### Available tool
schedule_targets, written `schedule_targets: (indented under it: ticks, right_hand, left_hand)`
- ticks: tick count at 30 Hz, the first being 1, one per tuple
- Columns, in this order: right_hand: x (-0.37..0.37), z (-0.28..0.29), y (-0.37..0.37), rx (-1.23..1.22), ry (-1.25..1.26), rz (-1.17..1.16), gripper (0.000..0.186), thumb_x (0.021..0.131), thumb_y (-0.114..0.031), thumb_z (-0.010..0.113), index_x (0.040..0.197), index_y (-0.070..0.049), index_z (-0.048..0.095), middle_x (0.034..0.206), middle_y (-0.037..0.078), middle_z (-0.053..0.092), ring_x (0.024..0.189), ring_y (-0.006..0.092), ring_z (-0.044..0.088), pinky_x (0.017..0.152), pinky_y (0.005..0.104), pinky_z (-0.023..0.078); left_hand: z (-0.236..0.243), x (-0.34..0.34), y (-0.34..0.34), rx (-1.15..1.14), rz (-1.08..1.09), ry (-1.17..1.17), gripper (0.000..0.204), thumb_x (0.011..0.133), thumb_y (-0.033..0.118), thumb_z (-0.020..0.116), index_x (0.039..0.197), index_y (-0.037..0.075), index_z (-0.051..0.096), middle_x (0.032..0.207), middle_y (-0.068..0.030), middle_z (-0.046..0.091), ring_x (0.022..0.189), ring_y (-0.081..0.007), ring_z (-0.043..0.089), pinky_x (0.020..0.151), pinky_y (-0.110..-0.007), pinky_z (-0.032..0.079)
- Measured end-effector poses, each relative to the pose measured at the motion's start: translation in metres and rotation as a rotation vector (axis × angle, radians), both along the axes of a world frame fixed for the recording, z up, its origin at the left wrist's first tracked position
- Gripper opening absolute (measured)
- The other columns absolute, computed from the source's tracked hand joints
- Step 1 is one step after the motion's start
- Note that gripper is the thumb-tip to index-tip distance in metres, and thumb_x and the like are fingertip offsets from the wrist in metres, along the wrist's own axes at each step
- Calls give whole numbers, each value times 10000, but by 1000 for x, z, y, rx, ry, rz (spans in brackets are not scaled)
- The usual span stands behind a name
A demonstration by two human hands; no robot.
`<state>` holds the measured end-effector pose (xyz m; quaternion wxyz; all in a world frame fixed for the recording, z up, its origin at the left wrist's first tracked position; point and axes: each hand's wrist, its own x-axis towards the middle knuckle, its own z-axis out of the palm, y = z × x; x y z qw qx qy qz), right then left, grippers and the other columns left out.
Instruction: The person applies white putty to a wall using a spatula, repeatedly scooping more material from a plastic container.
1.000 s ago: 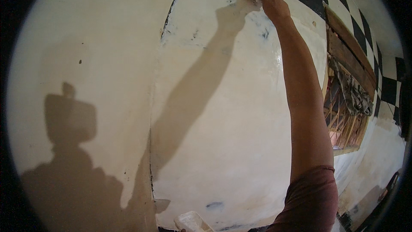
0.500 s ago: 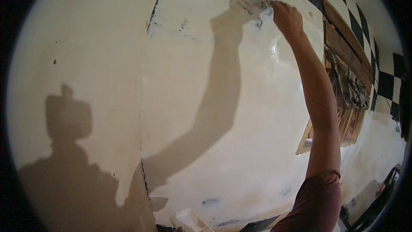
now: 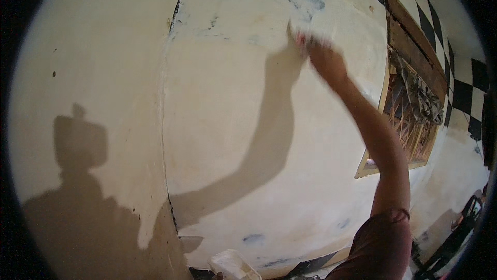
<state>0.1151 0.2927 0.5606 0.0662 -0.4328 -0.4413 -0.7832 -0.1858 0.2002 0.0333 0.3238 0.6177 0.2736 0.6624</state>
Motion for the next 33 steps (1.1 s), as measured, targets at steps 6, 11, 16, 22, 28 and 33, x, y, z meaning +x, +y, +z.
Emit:
schedule_targets:
  ticks: [6, 11, 16, 22, 28, 33]
  right_hand:
    - [-50, -131, -54, -261, 149, 207, 514, 848, -164, 615, 1296, 16, 442, 1189, 208, 506, 1077, 386, 549, 855, 419, 543]
    - [-97, -30, -49, -85, -136, 479, 487, 784, -172, 673, 1231, -70, 507, 1168, 112, 544, 1124, 296, 548, 904, 388, 516]
    - [-142, 60, 21, -62, -406, 538, 403, 831, -191, 634, 1227, -174, 565, 1267, 21, 563, 1201, 219, 519, 951, 349, 495]
    - [-213, 86, 75, -224, -295, 472, 369, 835, -209, 619, 1202, -194, 585, 1255, -13, 577, 1207, 202, 511, 992, 331, 460]
    - [-222, 72, 85, -252, -365, 417, 325, 857, -235, 591, 1180, -201, 604, 1277, -16, 560, 1218, 195, 502, 1012, 328, 443]
    - [-213, 50, 95, -334, -381, 346, 391, 845, -234, 595, 1234, -209, 564, 1340, -2, 501, 1279, 200, 435, 1037, 332, 419]
  left_hand:
    - [-66, -21, -41, -698, -203, -174, 125, 823, 272, 611, 774, 156, 613, 643, 17, 467, 556, -146, 456, 483, -315, 354]
    - [-68, -33, -51, -897, -228, -366, 181, 846, 315, 629, 752, 163, 601, 597, 47, 412, 511, -102, 404, 452, -273, 322]
    - [-82, -32, -51, -932, -259, -409, 241, 869, 358, 648, 729, 170, 589, 551, 78, 357, 466, -58, 353, 421, -231, 290]
    - [-91, -47, -55, -954, -302, -521, 207, 877, 354, 647, 787, 169, 620, 554, 80, 354, 461, -45, 345, 418, -240, 319]
    - [-106, -56, -49, -1002, -105, -476, 194, 870, 365, 654, 805, 186, 619, 554, 88, 372, 449, -44, 332, 403, -233, 293]
    - [-150, -48, -40, -991, -210, -538, 199, 852, 361, 680, 780, 203, 583, 548, 82, 368, 428, -45, 311, 393, -237, 277]
